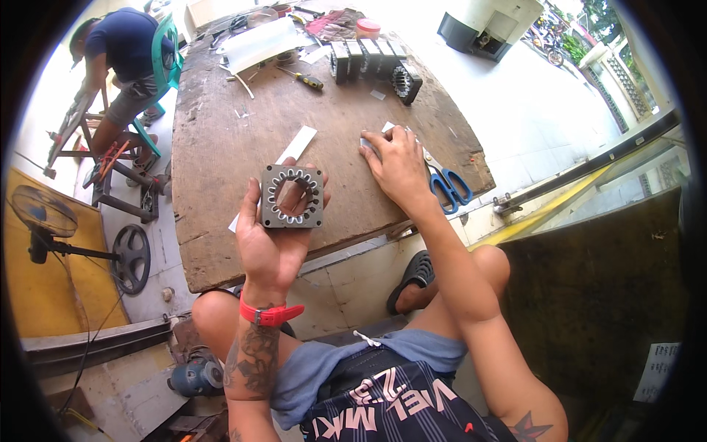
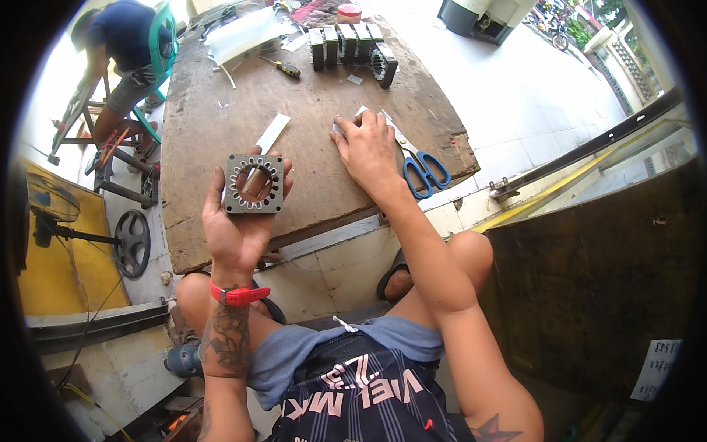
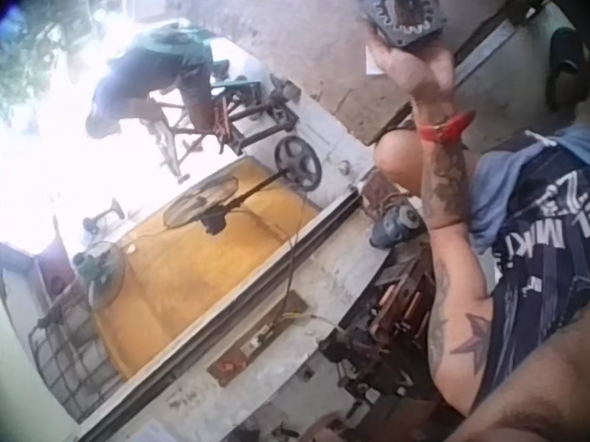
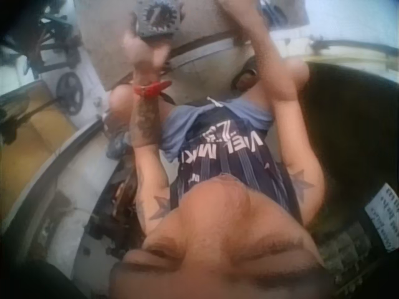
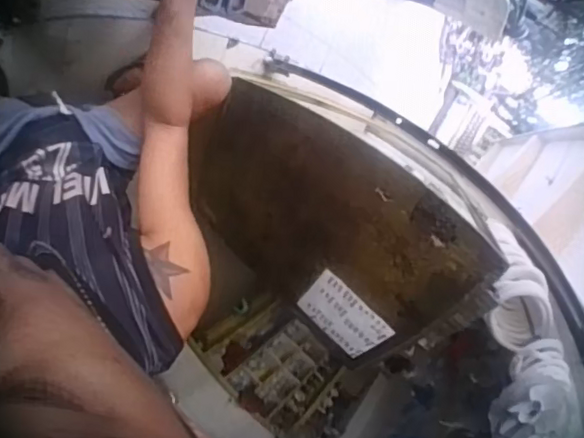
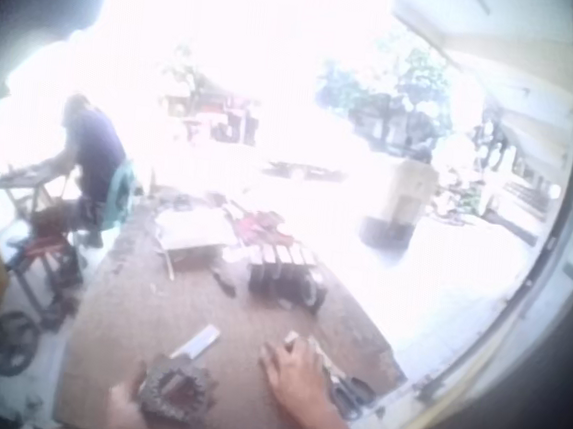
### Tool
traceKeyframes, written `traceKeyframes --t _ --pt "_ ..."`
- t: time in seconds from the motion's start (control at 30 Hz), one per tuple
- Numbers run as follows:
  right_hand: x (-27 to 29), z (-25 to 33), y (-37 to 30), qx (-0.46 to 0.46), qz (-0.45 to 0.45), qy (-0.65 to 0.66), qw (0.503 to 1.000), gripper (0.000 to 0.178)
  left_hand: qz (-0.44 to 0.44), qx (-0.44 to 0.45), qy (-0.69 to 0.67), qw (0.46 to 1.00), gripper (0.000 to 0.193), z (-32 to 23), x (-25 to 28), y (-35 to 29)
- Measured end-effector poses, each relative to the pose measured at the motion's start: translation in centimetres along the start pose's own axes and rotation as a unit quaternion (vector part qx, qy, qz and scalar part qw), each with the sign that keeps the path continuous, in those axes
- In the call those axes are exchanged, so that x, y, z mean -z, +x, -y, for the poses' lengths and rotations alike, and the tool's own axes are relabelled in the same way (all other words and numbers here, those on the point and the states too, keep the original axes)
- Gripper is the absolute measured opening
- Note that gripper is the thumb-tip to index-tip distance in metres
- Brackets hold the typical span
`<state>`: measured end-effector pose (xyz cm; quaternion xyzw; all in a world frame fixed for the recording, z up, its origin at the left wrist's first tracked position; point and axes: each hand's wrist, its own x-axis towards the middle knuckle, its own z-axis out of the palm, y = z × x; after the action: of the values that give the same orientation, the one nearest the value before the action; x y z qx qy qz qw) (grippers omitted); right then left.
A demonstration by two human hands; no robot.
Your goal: The person cuts small rectangular pieces from a white strip using scissors and inserts them into the slots of a motor stator. The person repeats this process multiple times, placing the cut pieces into the stator slots.
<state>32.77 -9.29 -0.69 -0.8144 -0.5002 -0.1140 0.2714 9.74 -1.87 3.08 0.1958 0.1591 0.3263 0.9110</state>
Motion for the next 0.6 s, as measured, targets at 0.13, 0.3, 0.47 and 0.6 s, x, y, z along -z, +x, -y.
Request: traceKeyframes --t 0.13,0.3,0.47,0.6 --pt "0.2 0.5 0.3 -0.042 0.053 0.052 0.996 0.023 0.022 -0.001 -0.009 1.000 0.066 -0.2 0.0 0.2" --pt "2.3 3.8 -1.7 0.005 0.005 0.340 0.940 0.016 0.012 -0.019 -0.001 1.000 0.064 -0.2 0.3 0.3" --pt "3.9 6.2 -4.4 0.062 0.023 0.415 0.907 0.022 0.007 -0.041 0.012 0.999 0.061 0.2 0.1 -0.1" --pt "3.9 6.6 -4.7 0.193 -0.050 0.254 0.946 0.030 -0.013 -0.052 0.038 0.998 0.062 0.7 -0.3 -0.2"
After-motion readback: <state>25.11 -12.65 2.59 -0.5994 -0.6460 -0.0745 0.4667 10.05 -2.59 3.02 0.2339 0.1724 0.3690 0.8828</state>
